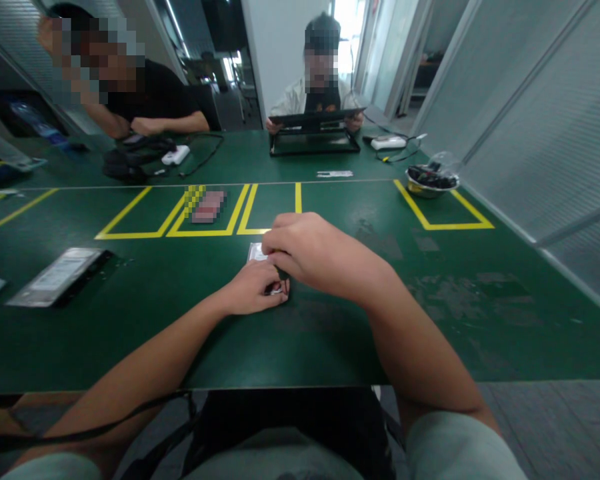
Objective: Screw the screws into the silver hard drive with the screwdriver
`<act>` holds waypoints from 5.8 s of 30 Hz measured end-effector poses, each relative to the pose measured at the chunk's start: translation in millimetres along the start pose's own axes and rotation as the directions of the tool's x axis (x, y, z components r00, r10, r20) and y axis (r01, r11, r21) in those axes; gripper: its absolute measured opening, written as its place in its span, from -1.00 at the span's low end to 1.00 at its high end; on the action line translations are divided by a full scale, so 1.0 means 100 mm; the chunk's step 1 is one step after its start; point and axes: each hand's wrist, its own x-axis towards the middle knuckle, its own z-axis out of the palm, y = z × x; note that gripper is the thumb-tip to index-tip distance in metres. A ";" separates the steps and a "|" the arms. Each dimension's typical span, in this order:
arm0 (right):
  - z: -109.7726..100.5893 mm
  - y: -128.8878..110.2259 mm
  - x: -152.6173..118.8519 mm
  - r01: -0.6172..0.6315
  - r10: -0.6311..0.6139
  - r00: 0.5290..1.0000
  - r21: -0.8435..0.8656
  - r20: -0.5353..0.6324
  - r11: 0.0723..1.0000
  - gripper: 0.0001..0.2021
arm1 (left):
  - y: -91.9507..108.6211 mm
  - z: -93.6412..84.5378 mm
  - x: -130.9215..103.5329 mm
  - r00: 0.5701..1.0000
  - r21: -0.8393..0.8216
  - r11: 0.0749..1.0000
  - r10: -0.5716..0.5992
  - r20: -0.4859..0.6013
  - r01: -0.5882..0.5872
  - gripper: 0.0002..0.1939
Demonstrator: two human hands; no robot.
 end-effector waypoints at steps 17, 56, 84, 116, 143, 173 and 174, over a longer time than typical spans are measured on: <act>-0.01 0.00 -0.02 0.044 -0.054 0.993 0.089 0.104 0.995 -0.78 | 0.01 -0.02 0.00 1.000 0.009 1.000 0.000 -0.011 0.001 -0.90; 0.00 -0.01 -0.01 -0.051 0.050 0.995 0.008 0.092 0.999 -0.86 | -0.02 0.01 0.01 1.000 0.036 0.999 -0.009 -0.001 0.009 -0.85; -0.03 -0.02 -0.04 0.004 -0.005 0.999 0.038 0.043 0.999 -0.78 | 0.01 -0.04 -0.01 0.999 0.009 1.000 -0.023 0.037 0.023 -0.90; -0.05 -0.02 -0.04 0.008 -0.010 0.999 0.033 0.047 0.999 -0.85 | 0.05 -0.04 -0.01 0.995 0.066 0.996 -0.065 0.079 0.059 -0.87; -0.04 -0.01 -0.03 -0.016 0.013 0.997 0.048 0.074 0.999 -0.87 | 0.04 -0.02 0.01 0.996 0.051 0.997 -0.055 0.064 0.052 -0.89; -0.04 -0.03 -0.04 -0.043 0.041 0.995 0.012 0.089 0.999 -0.83 | 0.06 -0.03 0.01 0.996 0.083 0.995 -0.062 0.068 0.056 -0.86; -0.02 -0.04 -0.03 -0.073 0.074 0.994 -0.014 0.077 0.997 -0.84 | 0.06 -0.03 0.01 0.996 0.093 0.994 -0.065 0.068 0.059 -0.85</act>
